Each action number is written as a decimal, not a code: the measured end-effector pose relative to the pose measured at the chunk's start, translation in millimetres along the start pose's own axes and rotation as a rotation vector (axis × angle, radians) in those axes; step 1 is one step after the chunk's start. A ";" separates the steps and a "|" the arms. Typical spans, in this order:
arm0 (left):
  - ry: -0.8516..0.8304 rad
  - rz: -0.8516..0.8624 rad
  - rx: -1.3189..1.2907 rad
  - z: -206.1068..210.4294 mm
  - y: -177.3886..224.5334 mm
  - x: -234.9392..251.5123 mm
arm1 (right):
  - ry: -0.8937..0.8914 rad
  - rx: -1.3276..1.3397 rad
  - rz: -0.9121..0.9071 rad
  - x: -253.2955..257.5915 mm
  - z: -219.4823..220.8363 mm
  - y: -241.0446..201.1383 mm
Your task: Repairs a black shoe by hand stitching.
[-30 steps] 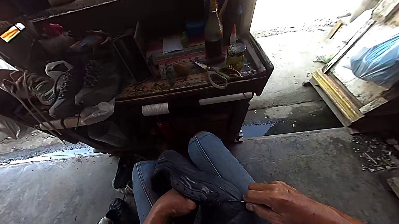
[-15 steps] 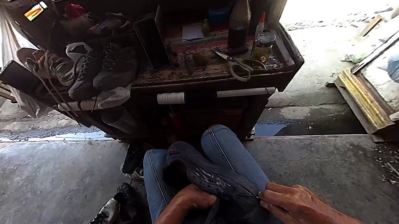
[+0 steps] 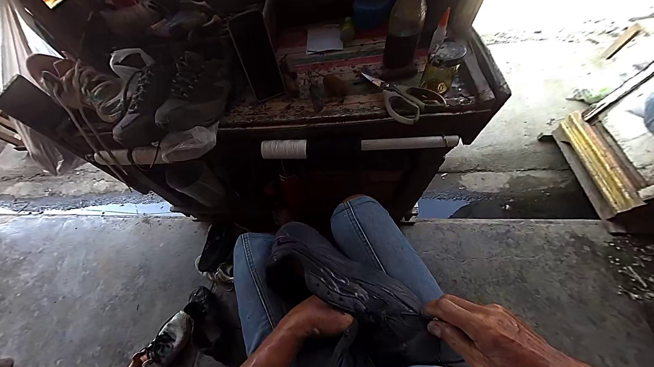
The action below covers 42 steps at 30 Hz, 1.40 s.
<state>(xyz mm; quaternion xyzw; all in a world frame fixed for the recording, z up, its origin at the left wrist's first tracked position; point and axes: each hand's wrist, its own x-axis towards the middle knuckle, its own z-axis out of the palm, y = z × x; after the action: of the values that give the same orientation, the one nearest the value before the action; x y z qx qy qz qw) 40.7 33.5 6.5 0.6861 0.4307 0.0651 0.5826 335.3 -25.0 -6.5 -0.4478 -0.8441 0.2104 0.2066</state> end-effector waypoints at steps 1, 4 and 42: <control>-0.015 -0.002 0.002 0.5 -0.9 -0.4 | -0.026 -0.026 -0.015 0.1 -1.2 0.2; -0.079 0.046 0.042 4.0 3.8 1.5 | -0.192 -0.127 -0.074 4.2 -16.9 -3.4; 0.720 -0.128 0.633 -53.1 -78.0 -104.1 | -0.492 0.395 0.280 -5.5 -48.6 29.2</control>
<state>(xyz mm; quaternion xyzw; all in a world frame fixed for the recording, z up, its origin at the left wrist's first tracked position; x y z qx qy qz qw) -95.4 -0.4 -0.7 0.7357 0.6451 0.1283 0.1618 383.8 -6.4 17.0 -0.4464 -0.7419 0.4979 0.0488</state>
